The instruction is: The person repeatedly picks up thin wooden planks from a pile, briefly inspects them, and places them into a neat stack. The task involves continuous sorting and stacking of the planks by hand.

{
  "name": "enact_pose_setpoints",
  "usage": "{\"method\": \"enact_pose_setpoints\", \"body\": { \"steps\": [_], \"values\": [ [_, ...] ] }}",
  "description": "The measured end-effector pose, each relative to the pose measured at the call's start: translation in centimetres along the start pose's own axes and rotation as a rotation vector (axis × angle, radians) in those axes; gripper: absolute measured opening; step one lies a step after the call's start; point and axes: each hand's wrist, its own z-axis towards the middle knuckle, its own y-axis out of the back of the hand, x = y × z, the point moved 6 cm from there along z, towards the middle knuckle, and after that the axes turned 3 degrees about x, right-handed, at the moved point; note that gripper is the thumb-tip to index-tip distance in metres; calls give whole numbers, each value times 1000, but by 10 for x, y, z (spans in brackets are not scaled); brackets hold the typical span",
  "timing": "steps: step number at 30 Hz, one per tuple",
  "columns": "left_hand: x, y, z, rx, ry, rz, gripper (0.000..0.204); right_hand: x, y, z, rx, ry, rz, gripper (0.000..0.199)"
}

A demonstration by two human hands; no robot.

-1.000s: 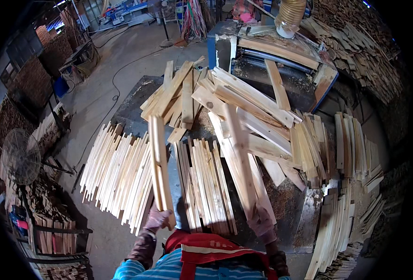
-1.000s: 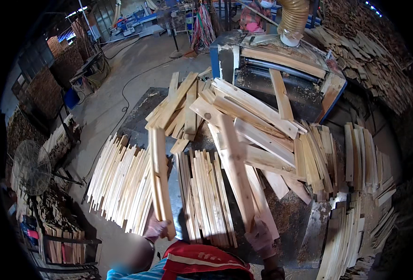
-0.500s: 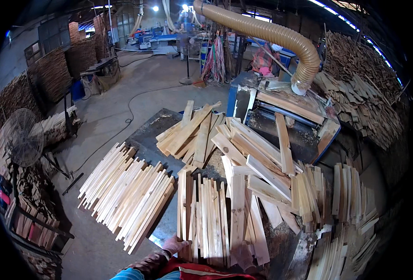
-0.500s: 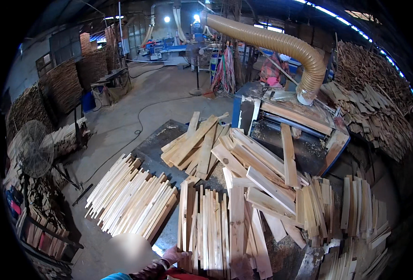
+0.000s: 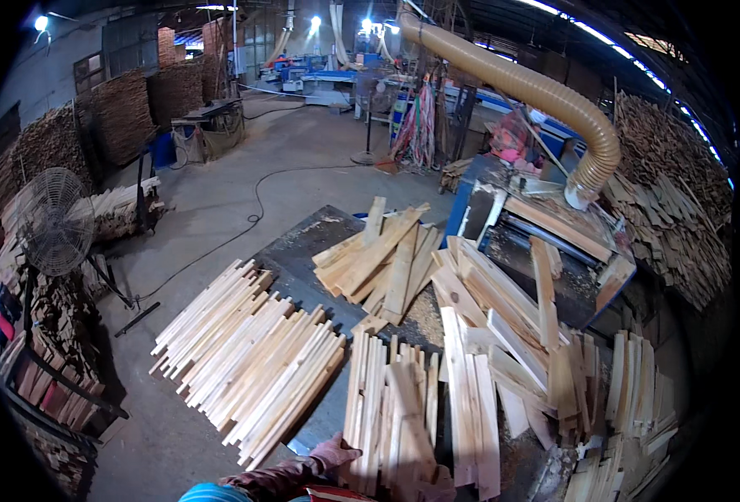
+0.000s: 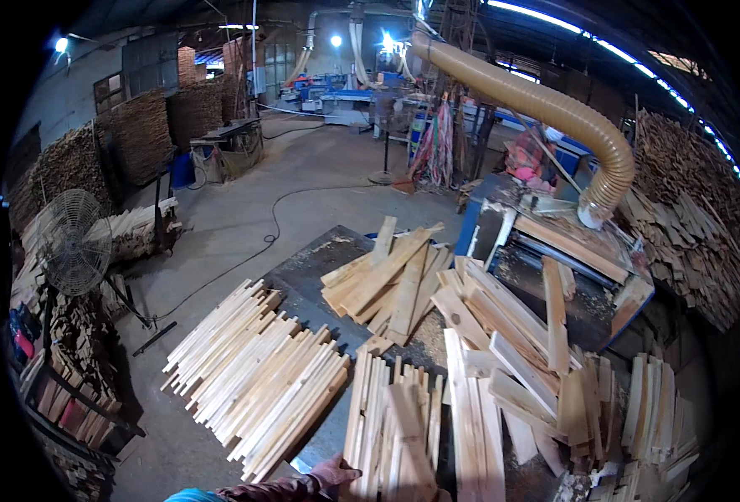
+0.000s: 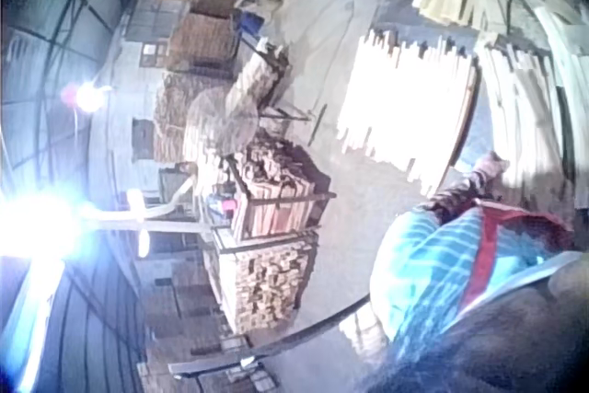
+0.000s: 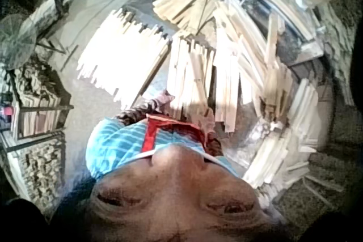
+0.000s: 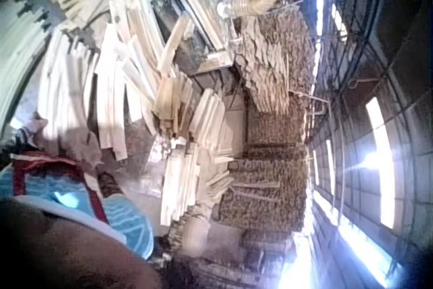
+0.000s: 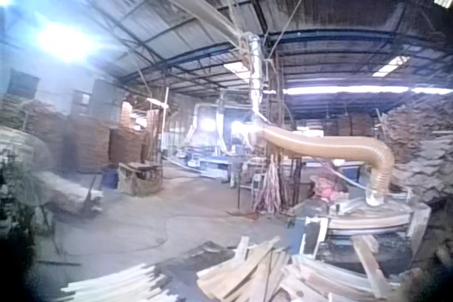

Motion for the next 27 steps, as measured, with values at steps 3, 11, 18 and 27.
{"method": "enact_pose_setpoints", "body": {
  "steps": [3,11,18,27],
  "values": [
    [-20,21,-2,-104,-75,-46,75,10,2,12,-46,-1,-57,72],
    [-22,18,18,-201,11,-376,79,8,-42,31,-117,31,-189,71],
    [-11,54,-4,-241,-60,-405,77,-92,-181,-12,-227,576,-491,71],
    [60,10,52,-219,-218,-553,76,-38,-105,14,172,-194,132,85]
  ]
}}
